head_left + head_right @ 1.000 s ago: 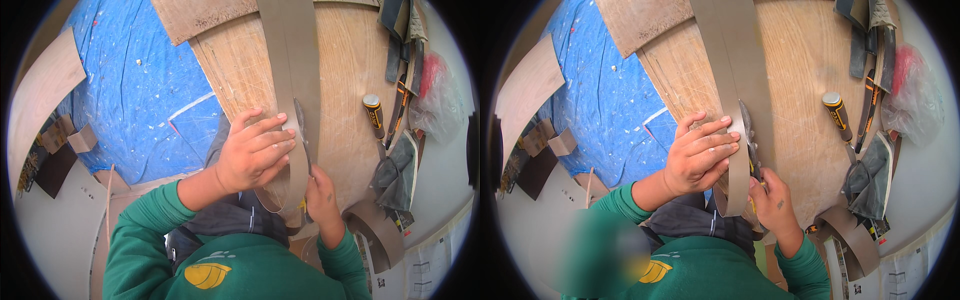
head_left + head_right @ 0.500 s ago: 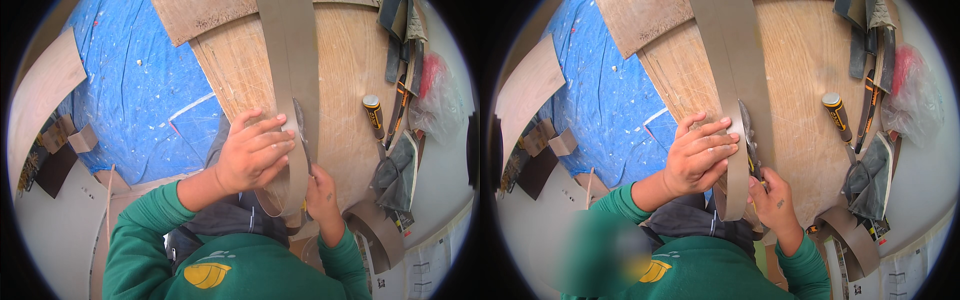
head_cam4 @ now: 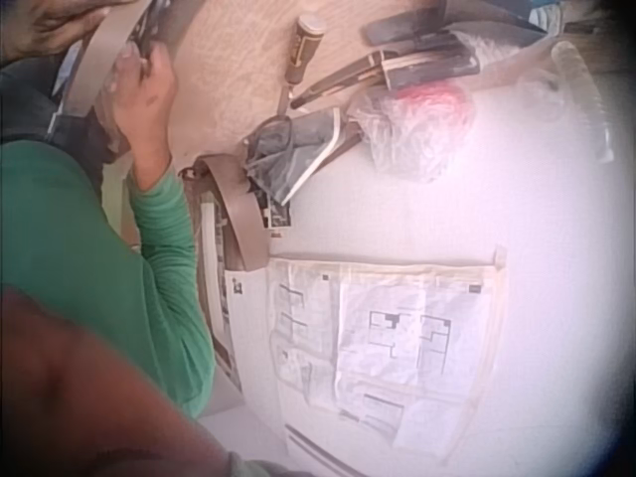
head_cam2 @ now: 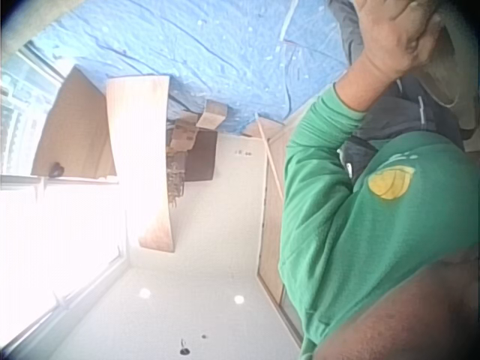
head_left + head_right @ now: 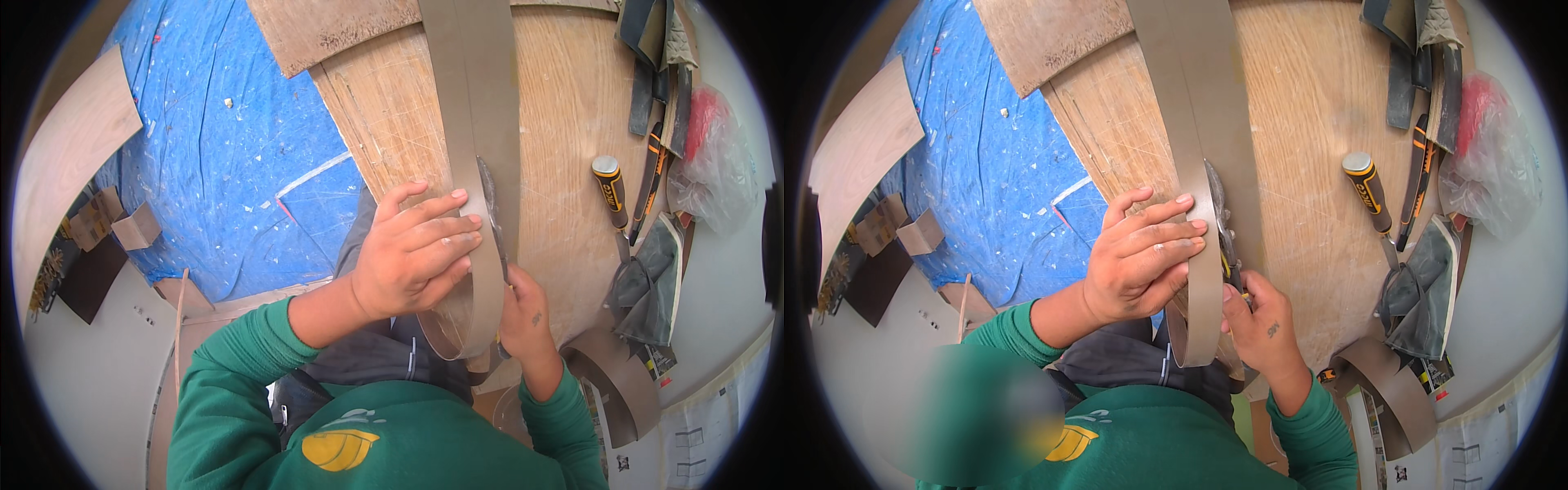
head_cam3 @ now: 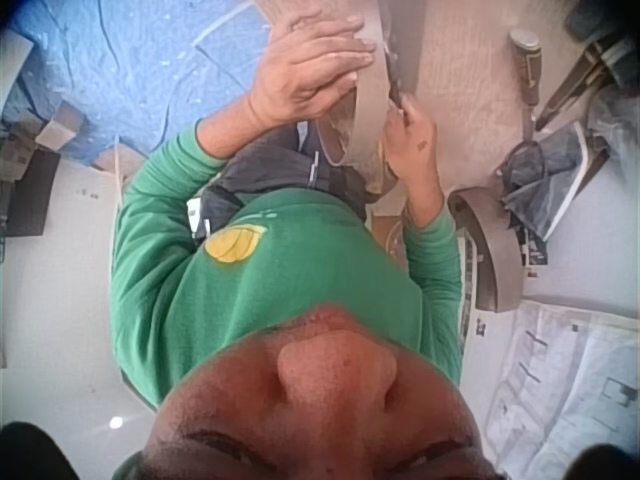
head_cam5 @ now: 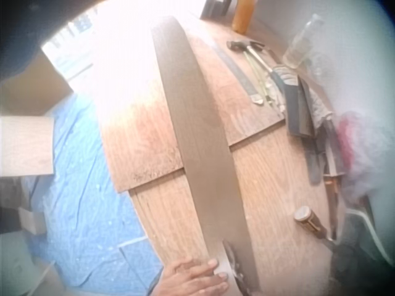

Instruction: The person uses tin snips to cut a long strip of flexible material on a workbench. They reposition the strip and continue cutting along its length, then place the cut piece on the table.

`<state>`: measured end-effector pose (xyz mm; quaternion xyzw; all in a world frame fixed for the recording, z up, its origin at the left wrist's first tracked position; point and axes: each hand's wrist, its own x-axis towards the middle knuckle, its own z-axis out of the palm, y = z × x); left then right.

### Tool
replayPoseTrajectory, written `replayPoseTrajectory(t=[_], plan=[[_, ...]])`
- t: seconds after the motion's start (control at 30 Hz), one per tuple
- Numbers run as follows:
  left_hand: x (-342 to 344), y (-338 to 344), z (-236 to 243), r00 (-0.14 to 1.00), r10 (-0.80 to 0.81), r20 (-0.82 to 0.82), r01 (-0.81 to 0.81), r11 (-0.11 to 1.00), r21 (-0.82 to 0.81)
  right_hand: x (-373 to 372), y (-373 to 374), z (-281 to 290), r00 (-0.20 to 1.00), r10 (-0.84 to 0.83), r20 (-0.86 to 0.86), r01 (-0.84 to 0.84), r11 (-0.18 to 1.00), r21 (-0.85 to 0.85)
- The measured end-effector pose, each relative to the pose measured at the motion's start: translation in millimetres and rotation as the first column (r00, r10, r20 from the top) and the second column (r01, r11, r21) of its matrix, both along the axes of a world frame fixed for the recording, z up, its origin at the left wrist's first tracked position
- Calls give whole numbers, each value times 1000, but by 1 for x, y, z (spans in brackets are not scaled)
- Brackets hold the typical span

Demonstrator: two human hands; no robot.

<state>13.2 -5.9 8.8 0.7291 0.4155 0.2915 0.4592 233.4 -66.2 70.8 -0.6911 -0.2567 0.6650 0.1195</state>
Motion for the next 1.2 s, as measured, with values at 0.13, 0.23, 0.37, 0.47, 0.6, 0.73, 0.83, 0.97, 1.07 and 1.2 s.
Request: replayPoseTrajectory(t=[0.13, 0.23, 0.37, 0.47, 0.6, 0.73, 0.83, 0.97, 1.07, 1.2], plan=[[0, 4, -1, 997, -41, -59, 44, 998, 43, 1, -6, -1, 994, 67, 82, -75, 993, 95], [3, 13, -15, 978, 25, -206, 16, 980, 197, 6, -16, 4, 985, 124, 117, -131, 990, 49], [-2, 18, -34, 982, -18, -189, 64, 969, 240, 5, -21, 10, 991, 101, 90, -102, 995, 9], [-1, 15, -37, 982, 2, -187, 50, 962, 270, 4, -16, 12, 991, 111, 73, -112, 994, 13], [-1, 17, -39, 982, 12, -187, 50, 945, 322, 2, -13, 12, 995, 90, 33, -91, 995, 31], [-1, 17, -40, 983, 13, -182, 47, 946, 321, 2, -15, 10, 998, 58, -1, -58, 998, 34], [-1, 16, -40, 983, 15, -181, 44, 946, 320, 1, -13, 11, 998, 58, 6, -58, 998, 23], [-1, 16, -40, 983, 18, -182, 41, 948, 316, -1, -15, 12, 999, -37, -9, 36, 996, -87], [0, 17, -39, 984, 16, -178, 39, 952, 305, -2, -19, 12, 998, -58, -5, 57, 993, -106], [-2, 17, -37, 985, -6, -171, 55, 958, 282, -1, -16, 13, 1000, -23, -13, 22, 996, -82]])
